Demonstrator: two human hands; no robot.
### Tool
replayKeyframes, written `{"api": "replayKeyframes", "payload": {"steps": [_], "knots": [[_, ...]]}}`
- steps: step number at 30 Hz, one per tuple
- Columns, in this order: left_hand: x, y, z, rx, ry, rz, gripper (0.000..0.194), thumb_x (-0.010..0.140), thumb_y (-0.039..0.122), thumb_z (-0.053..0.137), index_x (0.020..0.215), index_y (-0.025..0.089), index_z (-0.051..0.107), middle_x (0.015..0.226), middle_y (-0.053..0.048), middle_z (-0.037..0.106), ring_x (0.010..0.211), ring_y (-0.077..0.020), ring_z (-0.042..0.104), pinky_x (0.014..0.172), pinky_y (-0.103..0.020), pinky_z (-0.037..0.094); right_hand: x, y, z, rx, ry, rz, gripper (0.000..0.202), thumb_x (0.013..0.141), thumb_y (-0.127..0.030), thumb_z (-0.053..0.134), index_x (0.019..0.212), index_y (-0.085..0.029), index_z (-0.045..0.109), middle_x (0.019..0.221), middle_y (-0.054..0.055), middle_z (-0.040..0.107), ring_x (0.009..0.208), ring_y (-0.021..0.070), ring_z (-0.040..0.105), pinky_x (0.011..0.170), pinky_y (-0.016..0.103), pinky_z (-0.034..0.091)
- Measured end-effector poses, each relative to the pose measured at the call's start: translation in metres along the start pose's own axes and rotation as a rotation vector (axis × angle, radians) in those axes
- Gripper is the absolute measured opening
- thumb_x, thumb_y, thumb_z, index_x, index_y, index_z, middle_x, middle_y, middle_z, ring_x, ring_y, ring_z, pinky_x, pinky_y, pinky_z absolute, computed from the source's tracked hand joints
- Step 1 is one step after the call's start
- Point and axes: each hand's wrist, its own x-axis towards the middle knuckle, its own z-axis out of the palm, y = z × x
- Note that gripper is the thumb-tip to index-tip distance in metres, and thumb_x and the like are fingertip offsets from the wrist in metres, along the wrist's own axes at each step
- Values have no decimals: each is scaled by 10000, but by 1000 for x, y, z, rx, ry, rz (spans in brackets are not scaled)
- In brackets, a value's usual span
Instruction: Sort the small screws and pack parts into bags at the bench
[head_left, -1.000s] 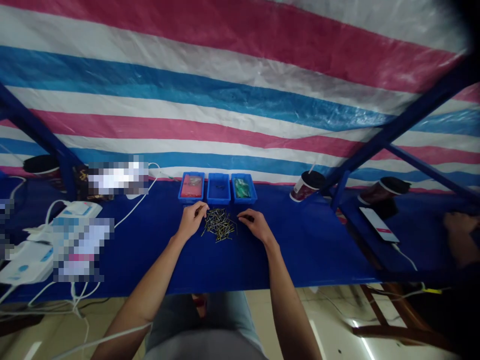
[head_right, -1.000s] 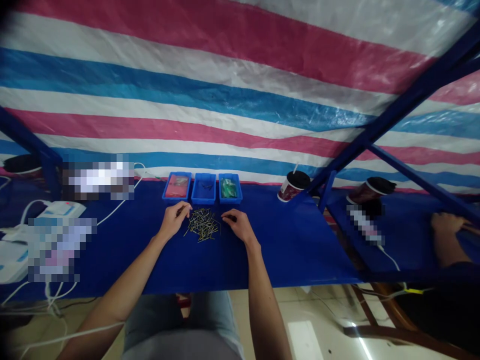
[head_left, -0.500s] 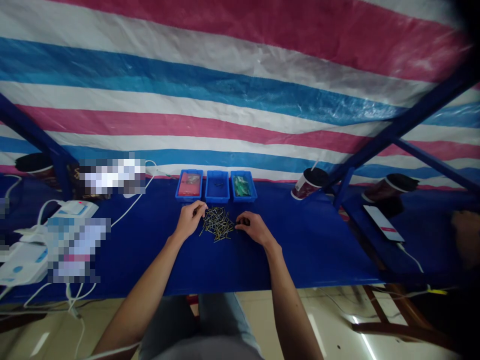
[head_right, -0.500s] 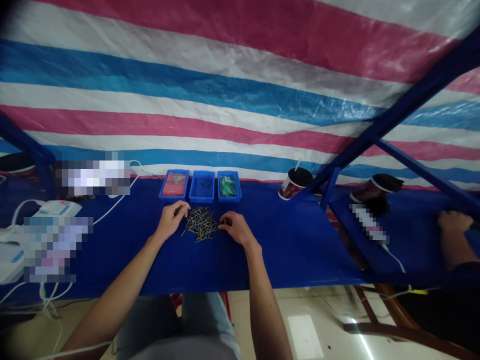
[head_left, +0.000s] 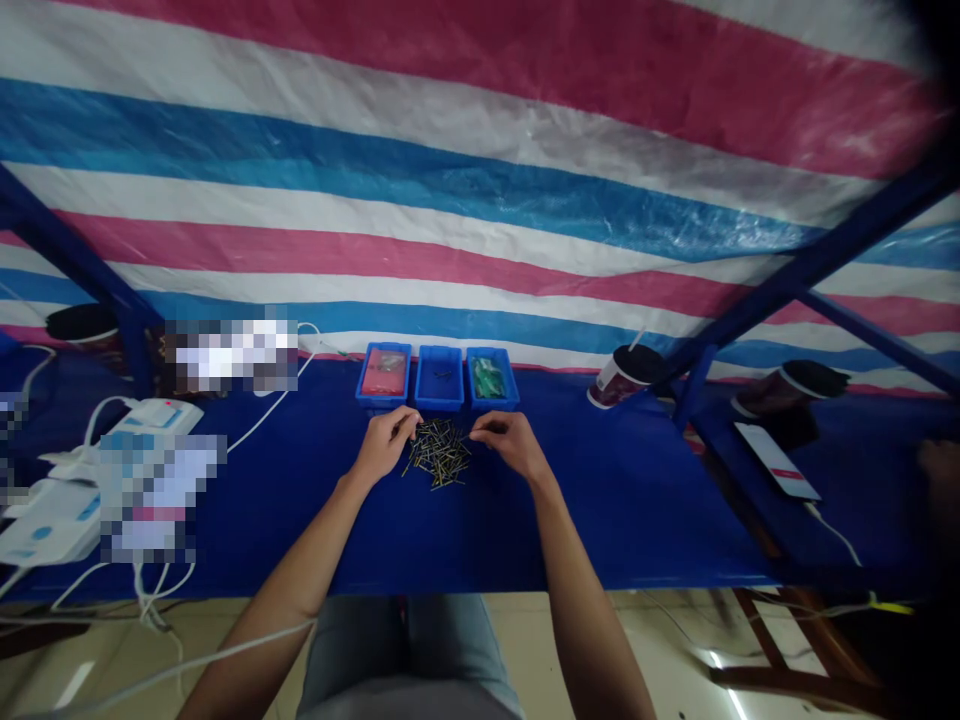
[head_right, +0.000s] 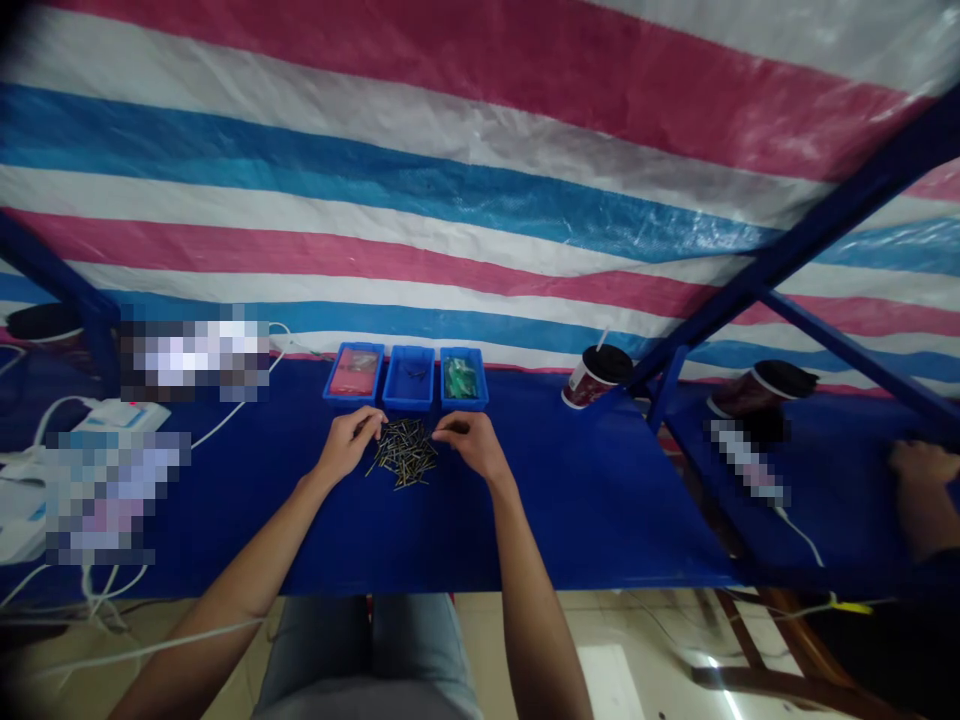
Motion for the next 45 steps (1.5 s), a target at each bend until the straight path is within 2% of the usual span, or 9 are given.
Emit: {"api": "replayKeyframes", "payload": {"steps": [2,6,10,18,25,30,39,45], "knots": [[0,0,0,2,-3,-5,307,994,388,462,952,163,668,661,16,614,564,-110,522,598,-217,376,13,-6,15,39,2,-29,246,732,-395,784,746,-156,726,605,-3,621,503,104,475,507,235,367],[-1,2,-1,18,-26,3,328,1007,398,438,957,168,667,675,12,625,598,-119,555,637,-223,400,34,-7,44,81,-10,-84,181,752,-335,764,777,-157,744,614,6,645,513,120,536,523,236,415],[0,2,-1,51,-23,10,321,991,418,475,906,167,656,665,9,626,616,-129,572,651,-228,412,34,-2,59,29,28,-153,130,826,-270,688,855,-172,769,659,18,687,589,151,621,622,258,486],[0,3,0,94,-73,37,303,992,393,478,889,170,655,630,30,602,553,-107,507,591,-217,367,18,2,66,-145,156,-291,137,888,-243,649,938,-206,770,884,46,760,736,184,690,729,283,530],[0,-2,2,98,-120,57,238,974,356,520,966,176,675,664,18,644,591,-121,568,612,-220,397,17,6,73,-247,181,-439,157,943,-235,598,953,-219,753,938,52,749,874,185,699,839,291,534],[0,2,2,108,-123,66,242,980,332,504,930,173,679,652,23,628,574,-111,546,606,-215,388,16,8,75,-259,139,-456,194,973,-242,554,992,-221,745,973,59,740,893,182,693,860,294,531],[0,6,-1,104,-127,73,330,1000,389,448,873,170,659,662,16,619,594,-118,542,624,-220,390,14,3,76,-276,167,-441,201,975,-258,549,1011,-221,744,993,72,715,907,182,680,861,292,530],[0,6,0,89,-86,45,316,993,407,463,931,168,662,675,9,635,611,-126,563,632,-225,409,13,4,77,-301,172,-458,212,979,-268,545,1028,-226,746,985,77,701,891,180,668,840,288,529]]}}
